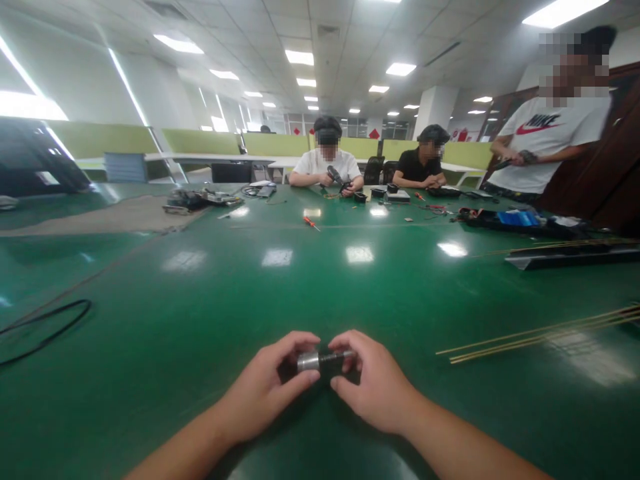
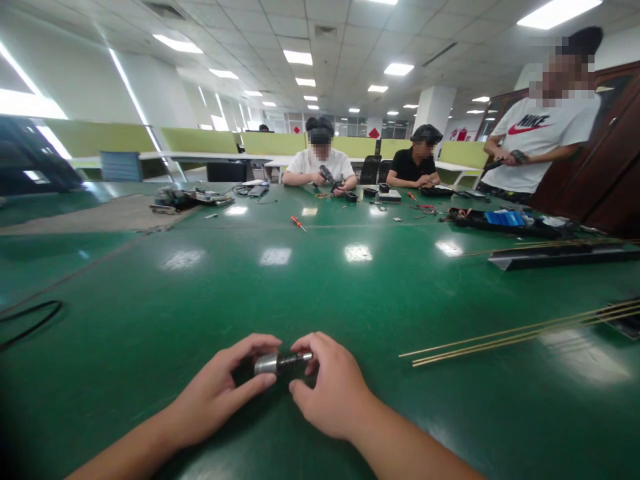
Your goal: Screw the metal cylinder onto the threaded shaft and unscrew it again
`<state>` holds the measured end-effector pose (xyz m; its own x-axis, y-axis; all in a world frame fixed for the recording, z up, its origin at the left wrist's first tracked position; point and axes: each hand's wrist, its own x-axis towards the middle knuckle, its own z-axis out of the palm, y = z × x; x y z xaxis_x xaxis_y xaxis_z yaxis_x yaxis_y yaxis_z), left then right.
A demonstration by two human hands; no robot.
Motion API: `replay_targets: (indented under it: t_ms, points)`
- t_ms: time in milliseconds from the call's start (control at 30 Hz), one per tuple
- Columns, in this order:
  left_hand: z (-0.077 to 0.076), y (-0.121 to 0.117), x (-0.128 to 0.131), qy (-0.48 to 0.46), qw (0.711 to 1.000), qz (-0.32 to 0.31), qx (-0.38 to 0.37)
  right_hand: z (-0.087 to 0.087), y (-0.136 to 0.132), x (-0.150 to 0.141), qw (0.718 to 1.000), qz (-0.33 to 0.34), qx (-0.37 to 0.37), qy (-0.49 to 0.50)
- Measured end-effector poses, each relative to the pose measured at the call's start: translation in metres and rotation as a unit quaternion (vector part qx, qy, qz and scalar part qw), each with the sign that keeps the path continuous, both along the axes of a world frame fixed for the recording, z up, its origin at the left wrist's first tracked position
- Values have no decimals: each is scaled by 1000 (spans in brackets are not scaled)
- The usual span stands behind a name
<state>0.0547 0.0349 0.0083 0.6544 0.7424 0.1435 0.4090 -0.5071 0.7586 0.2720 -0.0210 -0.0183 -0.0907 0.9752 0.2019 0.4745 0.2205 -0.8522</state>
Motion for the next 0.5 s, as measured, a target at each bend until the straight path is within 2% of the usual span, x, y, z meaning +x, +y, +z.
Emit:
replay_targets:
  t_ms: [167, 500]
  points:
    - [-2, -5, 1, 0, 1000, -7, -21, 3, -2, -1, 1000, 6, 1, 6]
    - [-2, -6, 3, 2, 1000, -22, -5, 5, -3, -3, 1000, 20, 4, 13]
